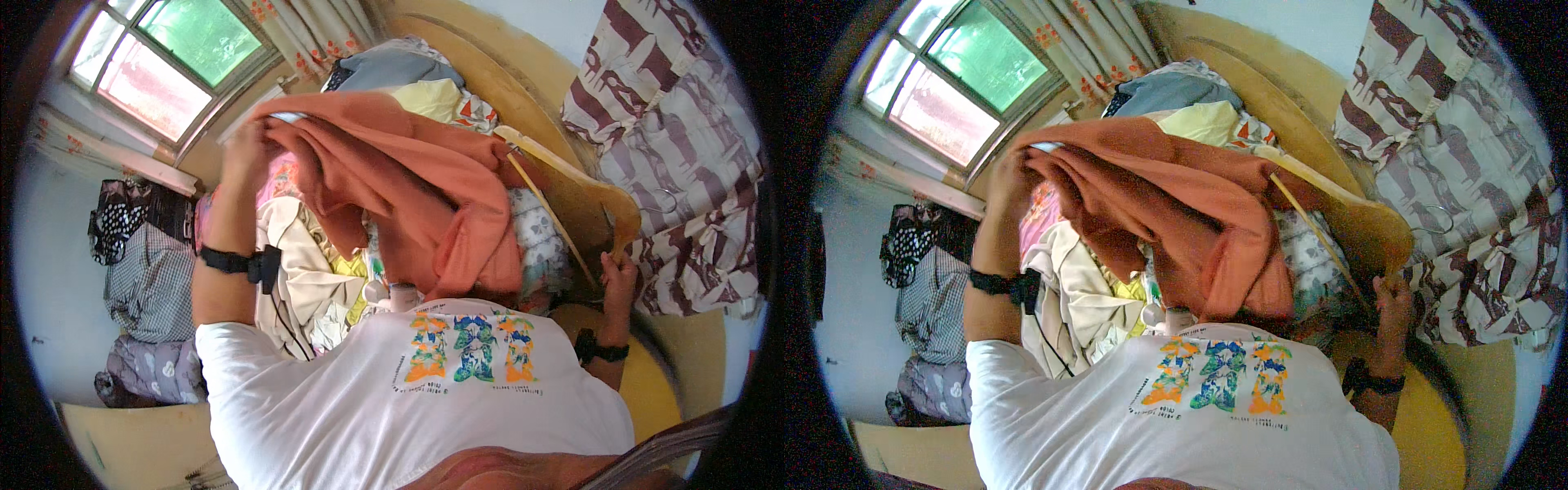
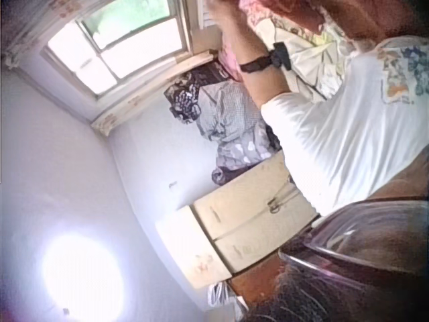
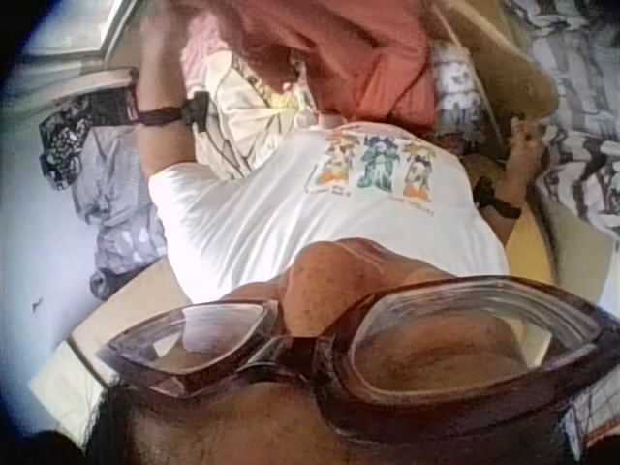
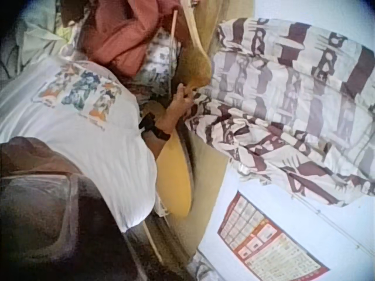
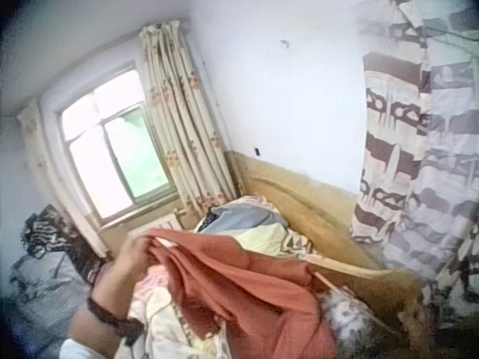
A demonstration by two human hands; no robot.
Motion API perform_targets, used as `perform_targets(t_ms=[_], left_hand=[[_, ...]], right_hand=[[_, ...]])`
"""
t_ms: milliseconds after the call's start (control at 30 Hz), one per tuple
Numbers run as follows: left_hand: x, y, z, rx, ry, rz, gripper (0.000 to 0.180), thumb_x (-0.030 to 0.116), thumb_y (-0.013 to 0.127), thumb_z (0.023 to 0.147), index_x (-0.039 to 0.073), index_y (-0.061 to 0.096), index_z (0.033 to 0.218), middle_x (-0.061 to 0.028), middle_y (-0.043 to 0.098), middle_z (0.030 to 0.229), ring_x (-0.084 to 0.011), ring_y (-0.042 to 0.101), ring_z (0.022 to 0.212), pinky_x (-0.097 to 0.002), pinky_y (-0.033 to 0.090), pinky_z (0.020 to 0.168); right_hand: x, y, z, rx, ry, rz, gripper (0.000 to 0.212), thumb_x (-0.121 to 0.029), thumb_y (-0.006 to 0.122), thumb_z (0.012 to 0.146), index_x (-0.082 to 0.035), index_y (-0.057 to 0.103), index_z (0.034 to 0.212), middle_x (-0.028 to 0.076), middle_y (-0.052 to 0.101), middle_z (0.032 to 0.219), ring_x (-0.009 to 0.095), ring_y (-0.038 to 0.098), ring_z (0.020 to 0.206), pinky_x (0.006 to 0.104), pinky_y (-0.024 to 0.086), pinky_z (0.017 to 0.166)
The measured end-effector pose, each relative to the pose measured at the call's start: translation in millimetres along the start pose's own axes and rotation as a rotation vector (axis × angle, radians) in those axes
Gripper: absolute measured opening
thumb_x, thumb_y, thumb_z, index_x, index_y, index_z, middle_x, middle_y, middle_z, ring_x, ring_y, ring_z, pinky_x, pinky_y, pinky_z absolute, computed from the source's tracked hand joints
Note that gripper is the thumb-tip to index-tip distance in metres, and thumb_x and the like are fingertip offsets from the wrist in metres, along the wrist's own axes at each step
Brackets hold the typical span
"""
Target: The person uses a handheld garment steamer to remove wrinkles from a rust-colored jacket draped over a hanger. They systematically steam the sleeves, body, and back of the jacket while holding the fabric taut with their other hand. The task concludes with the person placing the steamed jacket on a bed.
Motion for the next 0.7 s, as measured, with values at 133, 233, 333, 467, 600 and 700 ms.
perform_targets(t_ms=[133, 233, 333, 467, 600, 700], left_hand=[[78.3, -60.7, -18.5, 0.130, 0.142, -0.115, 0.027, 0.018, 0.041, 0.095, -0.002, 0.051, 0.110, -0.0150, 0.058, 0.101, -0.0228, 0.058, 0.092, -0.0323, 0.050, 0.080], [151.8, -92.8, -51.6, 0.397, 0.312, -0.034, 0.028, 0.014, 0.034, 0.095, 0.000, 0.051, 0.113, -0.0141, 0.059, 0.108, -0.0218, 0.060, 0.092, -0.0355, 0.051, 0.077], [220.4, -181.1, -72.3, 0.342, 0.479, 0.076, 0.031, 0.014, 0.035, 0.096, -0.003, 0.048, 0.118, -0.0177, 0.057, 0.114, -0.0260, 0.058, 0.102, -0.0380, 0.050, 0.087], [282.7, -213.7, -110.2, 0.509, 0.603, 0.207, 0.037, 0.014, 0.031, 0.097, -0.009, 0.043, 0.122, -0.0237, 0.050, 0.122, -0.0355, 0.052, 0.112, -0.0427, 0.044, 0.099], [300.1, -228.6, -126.4, 0.580, 0.563, 0.251, 0.042, 0.019, 0.028, 0.098, -0.009, 0.041, 0.125, -0.0241, 0.048, 0.125, -0.0358, 0.049, 0.115, -0.0441, 0.041, 0.101], [302.6, -275.5, -122.4, 0.526, 0.517, 0.338, 0.040, 0.018, 0.030, 0.097, -0.006, 0.043, 0.125, -0.0214, 0.049, 0.125, -0.0351, 0.051, 0.112, -0.0449, 0.043, 0.098]], right_hand=[[7.5, 14.0, 16.3, -0.004, 0.038, 0.077, 0.019, -0.024, 0.066, 0.084, -0.008, 0.057, 0.082, -0.003, 0.045, 0.065, 0.008, 0.038, 0.053, 0.0269, 0.032, 0.051], [-9.6, 32.8, 23.3, -0.081, 0.035, 0.123, 0.019, -0.025, 0.066, 0.084, -0.008, 0.059, 0.086, -0.003, 0.048, 0.067, 0.008, 0.038, 0.053, 0.0273, 0.033, 0.052], [-16.8, 53.5, 29.5, -0.126, 0.013, 0.136, 0.018, -0.025, 0.066, 0.084, -0.008, 0.060, 0.087, -0.003, 0.048, 0.069, 0.008, 0.038, 0.055, 0.0283, 0.034, 0.052], [-16.3, 76.8, 37.3, -0.163, 0.006, 0.118, 0.017, -0.025, 0.065, 0.085, -0.009, 0.059, 0.085, -0.002, 0.048, 0.068, 0.008, 0.038, 0.056, 0.0298, 0.033, 0.052], [-11.4, 90.7, 41.9, -0.151, 0.050, 0.031, 0.018, -0.024, 0.064, 0.086, -0.009, 0.057, 0.079, -0.002, 0.045, 0.066, 0.009, 0.037, 0.054, 0.0304, 0.032, 0.052], [10.7, 100.7, 57.6, -0.264, 0.006, 0.106, 0.039, -0.030, 0.070, 0.079, -0.005, 0.059, 0.107, 0.001, 0.057, 0.087, 0.010, 0.046, 0.060, 0.0268, 0.038, 0.052]])
Point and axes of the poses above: each hand's wrist, its own z-axis towards the middle knuckle, its own y-axis out of the palm, x = y × z, the point moved 7 cm from there along z, towards the middle knuckle
